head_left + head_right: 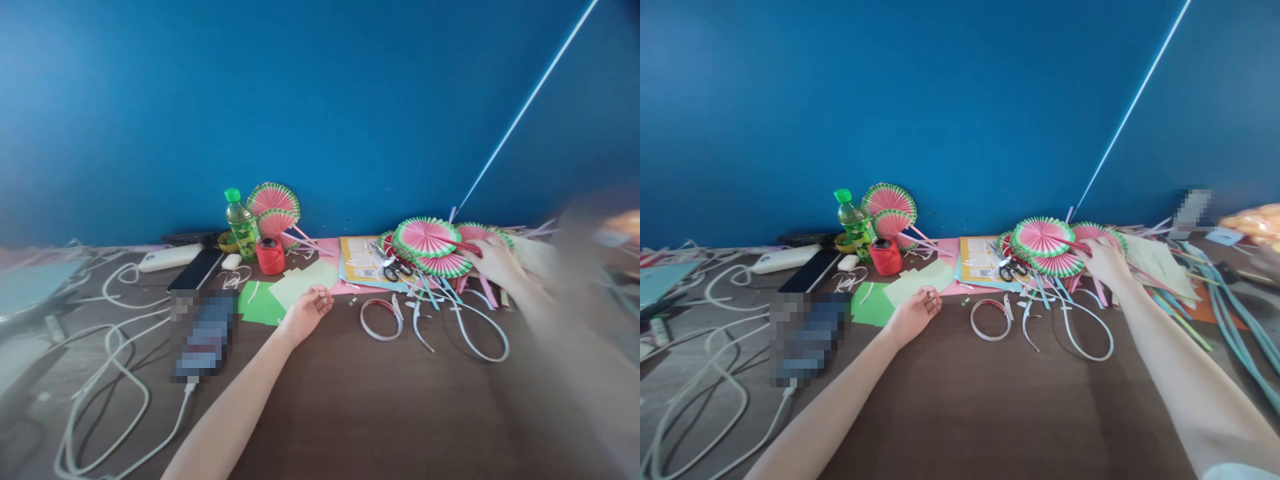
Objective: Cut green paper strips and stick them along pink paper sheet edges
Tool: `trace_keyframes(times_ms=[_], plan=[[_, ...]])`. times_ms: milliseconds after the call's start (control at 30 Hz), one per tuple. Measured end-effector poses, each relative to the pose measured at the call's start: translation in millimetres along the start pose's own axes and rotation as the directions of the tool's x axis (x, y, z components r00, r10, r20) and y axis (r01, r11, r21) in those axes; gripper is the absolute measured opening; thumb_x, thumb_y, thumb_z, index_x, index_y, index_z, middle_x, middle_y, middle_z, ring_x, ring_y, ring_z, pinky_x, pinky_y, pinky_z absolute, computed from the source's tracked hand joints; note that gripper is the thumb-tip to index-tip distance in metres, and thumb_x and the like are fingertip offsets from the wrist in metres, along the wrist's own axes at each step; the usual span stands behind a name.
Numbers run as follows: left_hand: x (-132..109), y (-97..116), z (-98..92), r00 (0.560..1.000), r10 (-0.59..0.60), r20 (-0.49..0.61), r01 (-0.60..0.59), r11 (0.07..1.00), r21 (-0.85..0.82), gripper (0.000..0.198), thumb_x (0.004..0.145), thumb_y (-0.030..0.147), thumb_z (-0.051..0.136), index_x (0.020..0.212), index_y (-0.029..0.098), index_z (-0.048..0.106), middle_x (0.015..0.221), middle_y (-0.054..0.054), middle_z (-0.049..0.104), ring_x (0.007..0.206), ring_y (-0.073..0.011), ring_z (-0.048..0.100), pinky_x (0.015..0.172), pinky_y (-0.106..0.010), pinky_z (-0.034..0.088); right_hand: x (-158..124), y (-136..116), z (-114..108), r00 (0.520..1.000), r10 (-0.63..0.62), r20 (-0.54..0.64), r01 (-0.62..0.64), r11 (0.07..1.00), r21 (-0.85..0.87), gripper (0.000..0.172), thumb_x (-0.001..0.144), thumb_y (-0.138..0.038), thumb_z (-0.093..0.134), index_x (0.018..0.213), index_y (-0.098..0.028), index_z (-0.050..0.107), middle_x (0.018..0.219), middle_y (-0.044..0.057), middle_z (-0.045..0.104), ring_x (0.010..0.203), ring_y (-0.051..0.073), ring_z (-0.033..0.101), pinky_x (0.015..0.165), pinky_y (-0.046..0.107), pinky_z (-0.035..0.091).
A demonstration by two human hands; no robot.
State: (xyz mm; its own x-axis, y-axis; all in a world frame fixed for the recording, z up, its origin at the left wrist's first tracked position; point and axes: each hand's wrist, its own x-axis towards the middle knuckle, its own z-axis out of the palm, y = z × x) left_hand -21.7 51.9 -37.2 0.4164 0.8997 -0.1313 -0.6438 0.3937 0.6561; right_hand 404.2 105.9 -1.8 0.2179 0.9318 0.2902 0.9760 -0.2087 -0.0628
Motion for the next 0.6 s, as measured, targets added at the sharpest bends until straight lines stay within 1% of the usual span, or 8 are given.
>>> trace_keyframes(times_ms=[67, 133, 233, 400, 500, 600], plan=[[0, 0, 0.0, 1.000, -0.004, -0.003, 0.004, 1.000, -0.003, 0.011, 0.069, 0.018, 0.065, 0.077, 0.013, 0.059, 0.072, -0.001, 0.057, 0.073, -0.0121, 0.058, 0.075, -0.025, 0.042, -1, -2, -3, 0.999, 0.006, -0.050, -0.006, 1.000, -0.007, 0.038, 0.086, -0.035, 0.045, 0.111, -0.011, 0.059, 0.110, 0.020, 0.055, 0.105, 0.030, 0.048, 0.084, 0.036, 0.035], [0, 0, 0.0, 1.000, -0.005, -0.003, 0.005, 1.000, -0.005, 0.011, 0.069, 0.018, 0.065, 0.077, 0.013, 0.060, 0.072, -0.001, 0.057, 0.074, -0.0123, 0.059, 0.075, -0.025, 0.042, -3, -4, -7, 0.995, 0.002, -0.103, -0.002, 1.000, 0.000, 0.034, 0.086, -0.031, 0.045, 0.106, -0.010, 0.062, 0.106, 0.020, 0.056, 0.103, 0.029, 0.049, 0.084, 0.035, 0.035], [1, 0, -0.4, 1.000, -0.004, -0.002, 0.004, 1.000, -0.004, 0.012, 0.068, 0.019, 0.066, 0.077, 0.013, 0.060, 0.072, -0.001, 0.058, 0.073, -0.0124, 0.059, 0.075, -0.025, 0.042, -4, -5, -9, 0.990, 0.009, -0.144, -0.006, 1.000, 0.019, 0.033, 0.086, -0.026, 0.045, 0.105, -0.008, 0.063, 0.102, 0.019, 0.058, 0.100, 0.027, 0.050, 0.087, 0.033, 0.035], [2, -1, -1.7, 1.000, -0.001, 0.008, 0.001, 1.000, 0.001, 0.015, 0.066, 0.021, 0.068, 0.077, 0.013, 0.060, 0.072, 0.000, 0.057, 0.074, -0.0125, 0.059, 0.074, -0.024, 0.043, 1, -1, -2, 0.984, 0.077, -0.163, -0.074, 0.997, 0.024, 0.034, 0.086, -0.027, 0.043, 0.106, -0.008, 0.063, 0.104, 0.018, 0.059, 0.099, 0.027, 0.051, 0.086, 0.033, 0.036], [2, -1, -2.3, 1.000, 0.000, 0.010, 0.000, 1.000, 0.002, 0.015, 0.066, 0.021, 0.068, 0.076, 0.013, 0.059, 0.072, 0.000, 0.057, 0.074, -0.0121, 0.059, 0.074, -0.024, 0.043, 5, 3, 6, 0.983, 0.109, -0.149, -0.108, 0.994, 0.019, 0.033, 0.083, -0.025, 0.045, 0.105, -0.007, 0.063, 0.103, 0.019, 0.060, 0.098, 0.027, 0.052, 0.085, 0.034, 0.038], [2, -1, -2.2, 1.000, -0.003, 0.010, 0.003, 1.000, 0.007, 0.015, 0.067, 0.021, 0.067, 0.076, 0.013, 0.058, 0.072, 0.000, 0.057, 0.073, -0.0119, 0.059, 0.074, -0.024, 0.042, 4, 6, 11, 0.984, 0.121, -0.130, -0.120, 0.993, 0.017, 0.034, 0.083, -0.027, 0.045, 0.107, -0.008, 0.061, 0.106, 0.019, 0.059, 0.099, 0.027, 0.052, 0.084, 0.035, 0.039]])
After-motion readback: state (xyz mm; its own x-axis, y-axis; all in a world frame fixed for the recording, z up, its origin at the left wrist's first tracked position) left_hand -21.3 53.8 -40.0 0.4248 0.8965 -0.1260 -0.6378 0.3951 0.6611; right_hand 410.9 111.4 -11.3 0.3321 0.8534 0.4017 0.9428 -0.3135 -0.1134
